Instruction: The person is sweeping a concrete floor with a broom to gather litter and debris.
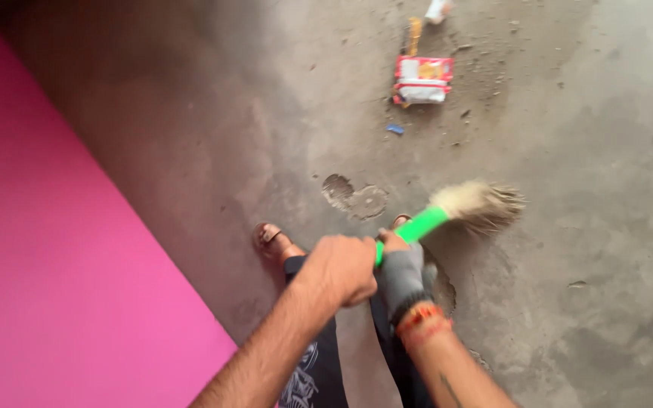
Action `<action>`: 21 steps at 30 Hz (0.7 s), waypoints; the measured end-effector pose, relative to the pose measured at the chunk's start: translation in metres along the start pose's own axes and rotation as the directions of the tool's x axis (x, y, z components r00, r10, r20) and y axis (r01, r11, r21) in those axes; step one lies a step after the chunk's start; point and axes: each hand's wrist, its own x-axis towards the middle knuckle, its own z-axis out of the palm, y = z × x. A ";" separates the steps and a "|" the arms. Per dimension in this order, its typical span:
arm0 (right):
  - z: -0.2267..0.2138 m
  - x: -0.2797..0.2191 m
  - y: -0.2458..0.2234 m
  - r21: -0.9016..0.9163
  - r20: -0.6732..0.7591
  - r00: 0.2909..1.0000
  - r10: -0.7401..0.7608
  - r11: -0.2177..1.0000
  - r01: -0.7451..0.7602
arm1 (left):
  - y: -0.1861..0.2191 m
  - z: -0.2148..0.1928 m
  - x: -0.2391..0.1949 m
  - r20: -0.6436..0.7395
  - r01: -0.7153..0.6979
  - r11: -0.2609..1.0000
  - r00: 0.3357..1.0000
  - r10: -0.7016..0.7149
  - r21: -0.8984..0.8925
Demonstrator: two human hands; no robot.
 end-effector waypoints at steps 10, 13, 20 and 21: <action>0.095 -0.005 -0.282 0.053 0.457 0.797 -0.395 0.907 0.418 | 0.050 -0.092 0.090 -0.554 0.164 0.986 0.818 -0.154 -0.033; 0.065 0.003 -0.313 0.255 0.473 0.708 -0.524 0.851 0.459 | 0.096 -0.091 0.108 -0.645 0.100 0.992 0.754 -0.128 -0.081; -0.098 -0.074 -0.287 0.423 0.262 0.760 -0.594 0.779 0.463 | 0.183 0.007 0.112 -0.505 -0.004 0.994 0.862 -0.052 -0.109; -0.120 -0.072 -0.270 0.425 0.256 0.765 -0.591 0.780 0.460 | 0.193 0.023 0.109 -0.499 -0.005 0.994 0.865 -0.049 -0.105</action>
